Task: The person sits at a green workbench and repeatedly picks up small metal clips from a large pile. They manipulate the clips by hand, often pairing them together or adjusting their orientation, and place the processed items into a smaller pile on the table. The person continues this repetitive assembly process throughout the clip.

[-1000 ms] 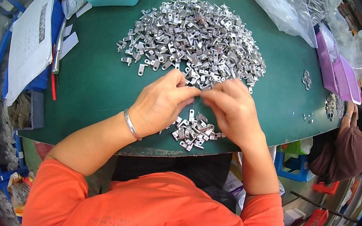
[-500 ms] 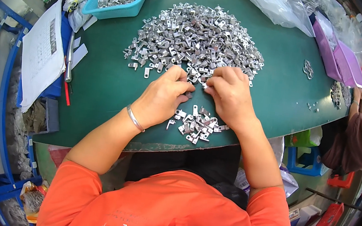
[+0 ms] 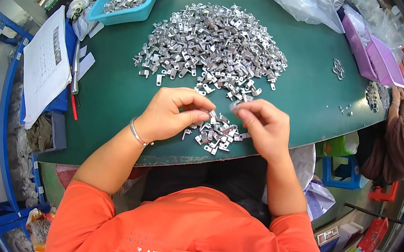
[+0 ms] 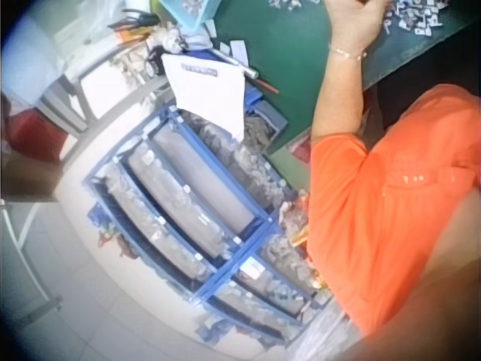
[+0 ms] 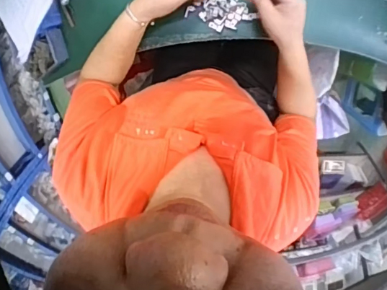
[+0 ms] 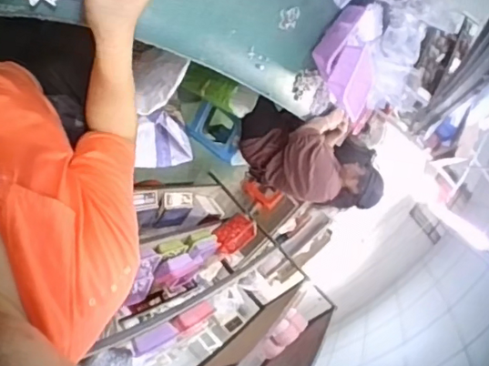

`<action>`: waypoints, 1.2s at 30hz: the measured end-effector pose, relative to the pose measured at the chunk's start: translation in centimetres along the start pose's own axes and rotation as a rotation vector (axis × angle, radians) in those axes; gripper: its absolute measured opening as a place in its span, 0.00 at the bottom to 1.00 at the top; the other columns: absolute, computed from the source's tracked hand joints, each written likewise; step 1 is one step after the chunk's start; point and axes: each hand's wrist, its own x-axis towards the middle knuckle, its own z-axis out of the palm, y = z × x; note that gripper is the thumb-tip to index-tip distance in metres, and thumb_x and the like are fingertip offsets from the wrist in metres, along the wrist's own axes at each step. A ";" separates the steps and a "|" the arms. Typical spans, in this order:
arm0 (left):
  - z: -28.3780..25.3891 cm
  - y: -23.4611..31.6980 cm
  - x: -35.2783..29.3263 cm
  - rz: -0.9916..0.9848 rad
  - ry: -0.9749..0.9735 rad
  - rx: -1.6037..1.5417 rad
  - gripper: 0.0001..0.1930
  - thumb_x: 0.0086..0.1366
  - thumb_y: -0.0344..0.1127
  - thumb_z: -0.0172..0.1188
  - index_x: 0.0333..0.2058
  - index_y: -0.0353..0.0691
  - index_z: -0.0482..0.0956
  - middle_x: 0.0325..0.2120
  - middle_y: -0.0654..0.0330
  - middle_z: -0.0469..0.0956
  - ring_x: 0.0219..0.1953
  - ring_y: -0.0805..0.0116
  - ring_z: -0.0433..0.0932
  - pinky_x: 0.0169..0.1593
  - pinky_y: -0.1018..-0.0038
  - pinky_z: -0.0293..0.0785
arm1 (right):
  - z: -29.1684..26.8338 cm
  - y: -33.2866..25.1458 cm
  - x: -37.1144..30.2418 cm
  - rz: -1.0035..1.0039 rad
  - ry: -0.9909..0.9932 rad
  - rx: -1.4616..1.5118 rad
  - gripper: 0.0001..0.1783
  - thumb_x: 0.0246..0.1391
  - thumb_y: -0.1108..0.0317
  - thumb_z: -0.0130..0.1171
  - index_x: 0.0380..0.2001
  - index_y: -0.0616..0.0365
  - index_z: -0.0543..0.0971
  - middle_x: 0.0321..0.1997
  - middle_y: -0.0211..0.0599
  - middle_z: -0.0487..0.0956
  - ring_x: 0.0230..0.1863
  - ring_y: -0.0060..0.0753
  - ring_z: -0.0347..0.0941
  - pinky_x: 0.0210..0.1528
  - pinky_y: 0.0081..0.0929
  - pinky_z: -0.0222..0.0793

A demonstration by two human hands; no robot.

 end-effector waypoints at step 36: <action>-0.3 -2.0 1.1 0.175 0.340 0.657 0.05 0.53 0.26 0.65 0.30 0.35 0.79 0.24 0.60 0.73 0.20 0.73 0.72 0.25 0.77 0.68 | -1.8 0.4 -1.4 -0.385 -0.168 -0.332 0.08 0.40 0.81 0.64 0.27 0.61 0.79 0.34 0.38 0.80 0.36 0.40 0.76 0.38 0.31 0.72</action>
